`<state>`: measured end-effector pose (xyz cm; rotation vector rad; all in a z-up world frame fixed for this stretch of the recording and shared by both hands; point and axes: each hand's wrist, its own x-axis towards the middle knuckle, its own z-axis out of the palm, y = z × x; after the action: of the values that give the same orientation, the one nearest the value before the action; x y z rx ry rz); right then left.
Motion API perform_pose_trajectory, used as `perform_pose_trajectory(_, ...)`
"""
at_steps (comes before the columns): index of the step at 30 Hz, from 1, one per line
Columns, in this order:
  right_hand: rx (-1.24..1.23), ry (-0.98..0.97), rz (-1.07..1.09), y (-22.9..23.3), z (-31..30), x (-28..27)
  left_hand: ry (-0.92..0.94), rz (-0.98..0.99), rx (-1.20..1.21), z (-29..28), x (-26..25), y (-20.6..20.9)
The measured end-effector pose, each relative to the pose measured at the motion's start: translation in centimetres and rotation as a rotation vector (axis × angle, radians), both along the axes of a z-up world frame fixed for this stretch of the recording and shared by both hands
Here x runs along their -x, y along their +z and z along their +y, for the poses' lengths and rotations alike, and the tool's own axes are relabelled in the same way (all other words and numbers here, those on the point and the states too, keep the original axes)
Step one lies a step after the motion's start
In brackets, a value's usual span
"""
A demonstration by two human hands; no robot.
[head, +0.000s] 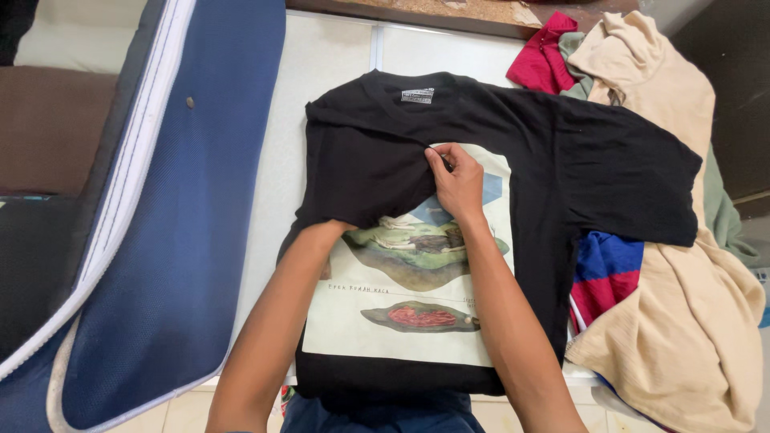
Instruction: The person folds a black t-shirt with a graphic print on a white table surface. They smooth the fabric, fold the sleeves inward, and fold the shirt in half before placing it into an open blue suitcase.
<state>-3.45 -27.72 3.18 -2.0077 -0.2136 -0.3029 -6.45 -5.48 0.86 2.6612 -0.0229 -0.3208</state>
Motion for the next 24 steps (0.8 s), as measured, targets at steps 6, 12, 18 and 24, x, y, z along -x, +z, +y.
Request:
perform_pose_trajectory(6,-0.014,0.067,-0.069,-0.4,-0.4,0.4,0.06,0.027,-0.001,0.6,-1.5,-0.9)
perform_pose_trajectory(12,-0.021,0.081,0.13,1.1,-0.3,1.0,0.288,-0.011,0.019,4.8,-5.5,-0.8)
perform_pose_trajectory(18,-0.074,0.102,0.111,1.0,-0.1,0.7,0.255,0.043,-0.045,4.4,-4.9,-0.7)
perform_pose_trajectory(24,0.001,0.081,0.069,0.7,-0.3,0.6,0.072,0.155,-0.152,2.2,3.8,1.6)
